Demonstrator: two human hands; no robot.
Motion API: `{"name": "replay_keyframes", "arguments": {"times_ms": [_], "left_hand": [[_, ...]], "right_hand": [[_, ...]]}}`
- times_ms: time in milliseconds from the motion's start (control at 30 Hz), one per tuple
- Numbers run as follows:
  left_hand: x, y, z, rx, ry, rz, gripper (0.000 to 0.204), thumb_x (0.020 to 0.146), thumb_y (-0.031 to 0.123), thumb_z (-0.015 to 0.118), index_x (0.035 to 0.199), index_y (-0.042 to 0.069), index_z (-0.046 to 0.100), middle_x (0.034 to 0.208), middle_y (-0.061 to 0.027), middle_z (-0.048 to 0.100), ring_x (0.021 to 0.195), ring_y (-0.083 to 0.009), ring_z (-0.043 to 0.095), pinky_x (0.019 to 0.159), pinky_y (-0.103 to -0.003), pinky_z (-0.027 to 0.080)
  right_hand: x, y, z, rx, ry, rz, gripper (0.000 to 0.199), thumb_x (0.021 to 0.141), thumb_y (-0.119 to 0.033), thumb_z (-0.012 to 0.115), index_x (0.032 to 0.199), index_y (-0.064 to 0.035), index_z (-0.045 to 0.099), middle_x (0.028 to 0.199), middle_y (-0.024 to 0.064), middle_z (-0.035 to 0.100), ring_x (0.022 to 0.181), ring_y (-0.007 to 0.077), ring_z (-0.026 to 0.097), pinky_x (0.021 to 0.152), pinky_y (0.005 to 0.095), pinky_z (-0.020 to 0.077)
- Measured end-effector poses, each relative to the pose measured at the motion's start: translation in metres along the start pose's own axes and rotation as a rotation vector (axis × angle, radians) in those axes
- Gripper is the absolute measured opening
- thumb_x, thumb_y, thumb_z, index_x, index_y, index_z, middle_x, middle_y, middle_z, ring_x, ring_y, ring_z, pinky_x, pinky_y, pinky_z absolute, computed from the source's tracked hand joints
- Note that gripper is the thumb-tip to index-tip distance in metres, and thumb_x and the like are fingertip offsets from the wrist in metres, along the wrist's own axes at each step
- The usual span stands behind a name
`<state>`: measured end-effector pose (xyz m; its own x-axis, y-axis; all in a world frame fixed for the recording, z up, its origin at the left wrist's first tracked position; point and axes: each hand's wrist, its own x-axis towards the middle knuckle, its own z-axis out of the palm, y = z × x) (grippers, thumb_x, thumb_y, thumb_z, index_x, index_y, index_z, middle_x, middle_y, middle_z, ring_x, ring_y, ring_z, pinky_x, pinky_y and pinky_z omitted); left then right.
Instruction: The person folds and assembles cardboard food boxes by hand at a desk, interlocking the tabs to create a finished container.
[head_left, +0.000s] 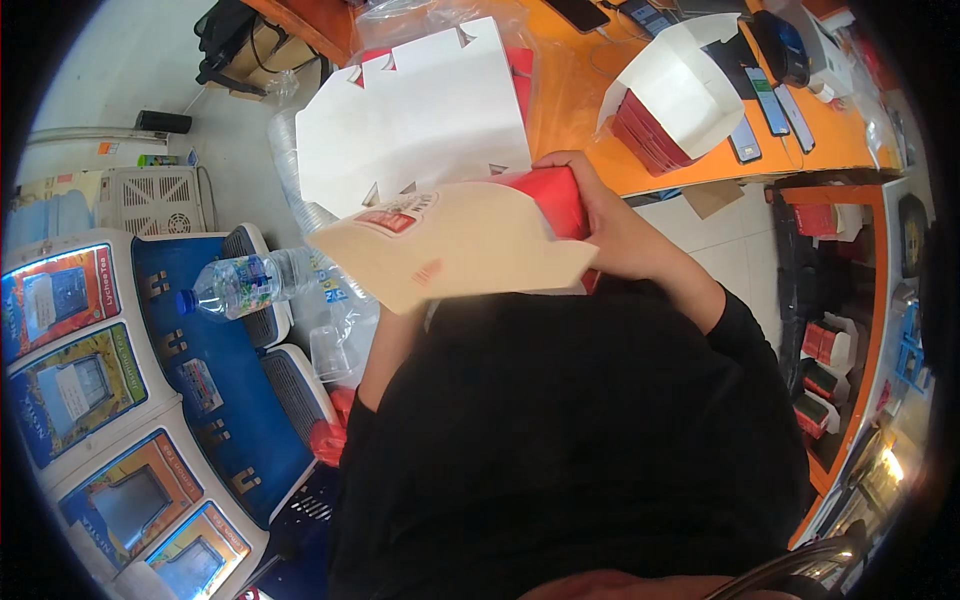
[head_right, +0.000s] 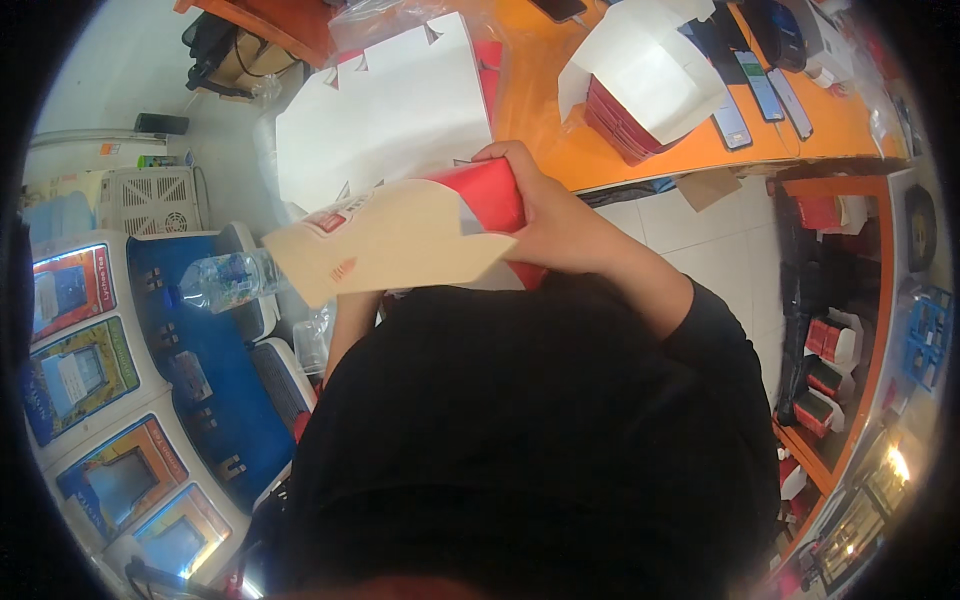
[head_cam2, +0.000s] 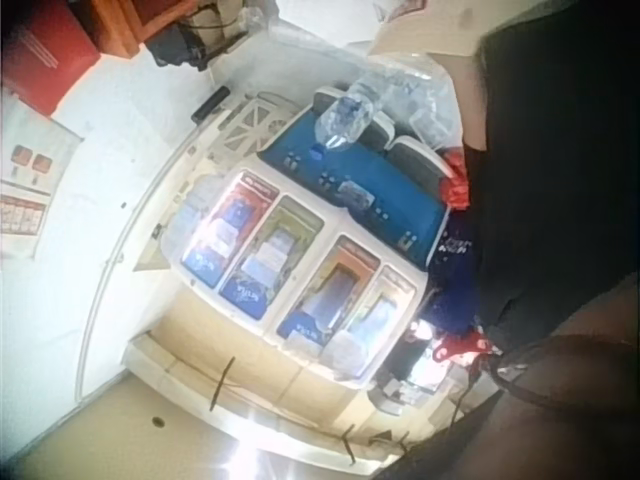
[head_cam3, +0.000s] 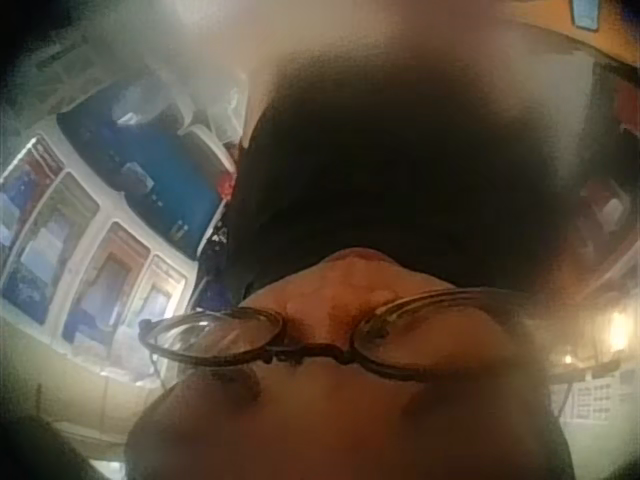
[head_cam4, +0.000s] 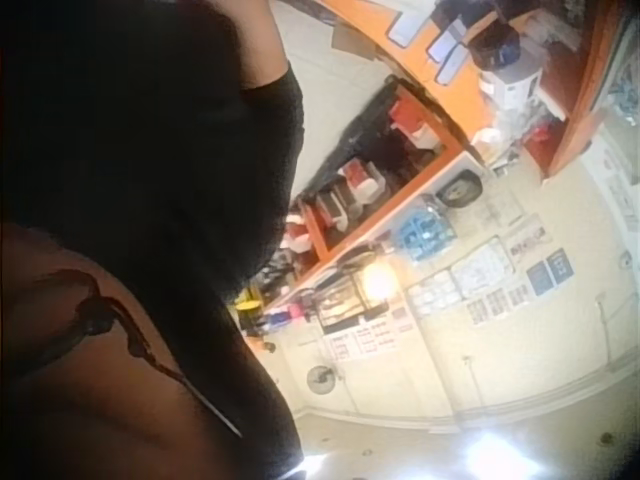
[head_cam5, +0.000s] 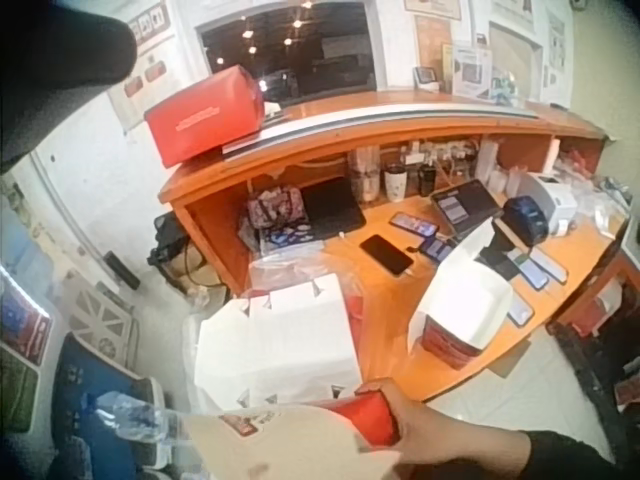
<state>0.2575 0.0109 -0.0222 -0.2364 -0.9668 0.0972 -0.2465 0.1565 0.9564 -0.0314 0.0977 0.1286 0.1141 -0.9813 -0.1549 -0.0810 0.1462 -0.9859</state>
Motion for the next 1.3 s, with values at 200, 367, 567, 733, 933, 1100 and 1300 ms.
{"name": "replay_keyframes", "arguments": {"times_ms": [200, 367, 567, 733, 933, 1100, 1300], "left_hand": [[0.045, 0.121, 0.011, 0.743, -0.151, -0.094, 0.029, 0.083, 0.029, 0.067, 0.101, 0.006, 0.067, 0.092, -0.0144, 0.069, 0.085, -0.0275, 0.066, 0.078, -0.036, 0.050], [0.047, 0.101, -0.005, 0.607, -0.231, -0.241, 0.015, 0.083, 0.014, 0.066, 0.088, 0.000, 0.070, 0.070, -0.0131, 0.068, 0.063, -0.0198, 0.067, 0.063, -0.031, 0.050], [0.044, 0.144, -0.017, 0.089, -0.143, -0.352, 0.021, 0.090, 0.012, 0.064, 0.080, -0.006, 0.068, 0.069, -0.0067, 0.068, 0.063, -0.0099, 0.062, 0.061, -0.025, 0.049], [0.028, 0.156, -0.021, 0.185, -0.181, -0.268, 0.020, 0.087, 0.015, 0.068, 0.087, -0.005, 0.070, 0.066, -0.0046, 0.066, 0.060, -0.0091, 0.060, 0.058, -0.025, 0.048], [0.027, 0.148, 0.002, 0.821, -0.181, 0.022, 0.026, 0.079, 0.019, 0.073, 0.091, -0.004, 0.069, 0.079, -0.0197, 0.066, 0.070, -0.0221, 0.066, 0.067, -0.032, 0.051], [0.026, 0.105, -0.003, 0.554, -0.165, -0.066, 0.030, 0.086, 0.023, 0.068, 0.108, 0.002, 0.069, 0.088, -0.0090, 0.068, 0.085, -0.0218, 0.064, 0.081, -0.031, 0.049], [0.036, 0.116, -0.024, -0.173, -0.355, -0.505, 0.040, 0.098, 0.029, 0.055, 0.121, -0.004, 0.060, 0.122, -0.0105, 0.060, 0.116, -0.0197, 0.054, 0.099, -0.034, 0.041]], "right_hand": [[0.007, -0.001, -0.005, 0.030, 0.113, 0.093, 0.071, 0.080, -0.022, 0.073, 0.135, -0.0038, 0.032, 0.118, 0.0156, 0.054, 0.110, 0.0230, 0.056, 0.093, 0.0349, 0.0465], [0.012, -0.003, -0.008, 0.077, 0.122, 0.089, 0.069, 0.080, -0.024, 0.073, 0.133, -0.0019, 0.035, 0.117, 0.0152, 0.056, 0.107, 0.0218, 0.057, 0.091, 0.0343, 0.0476], [0.009, -0.010, -0.014, -0.066, 0.164, 0.042, 0.068, 0.079, -0.026, 0.075, 0.131, -0.0037, 0.037, 0.116, 0.0145, 0.057, 0.105, 0.0230, 0.059, 0.090, 0.0345, 0.0485], [0.005, -0.016, -0.014, -0.137, 0.183, 0.020, 0.066, 0.078, -0.025, 0.075, 0.131, -0.0062, 0.039, 0.118, 0.0133, 0.056, 0.108, 0.0230, 0.058, 0.091, 0.0347, 0.0479], [0.004, -0.019, -0.008, -0.072, 0.131, 0.028, 0.064, 0.078, -0.021, 0.074, 0.129, -0.0048, 0.040, 0.114, 0.0146, 0.058, 0.104, 0.0218, 0.060, 0.088, 0.0343, 0.0490], [0.007, -0.016, -0.007, -0.099, 0.156, 0.041, 0.063, 0.079, -0.020, 0.073, 0.130, -0.0043, 0.040, 0.112, 0.0129, 0.058, 0.102, 0.0198, 0.059, 0.089, 0.0327, 0.0483], [0.010, -0.002, -0.023, 0.301, 0.096, 0.063, 0.067, 0.080, -0.020, 0.066, 0.137, -0.0013, 0.036, 0.120, 0.0102, 0.052, 0.111, 0.0161, 0.052, 0.096, 0.0292, 0.0416]]}}
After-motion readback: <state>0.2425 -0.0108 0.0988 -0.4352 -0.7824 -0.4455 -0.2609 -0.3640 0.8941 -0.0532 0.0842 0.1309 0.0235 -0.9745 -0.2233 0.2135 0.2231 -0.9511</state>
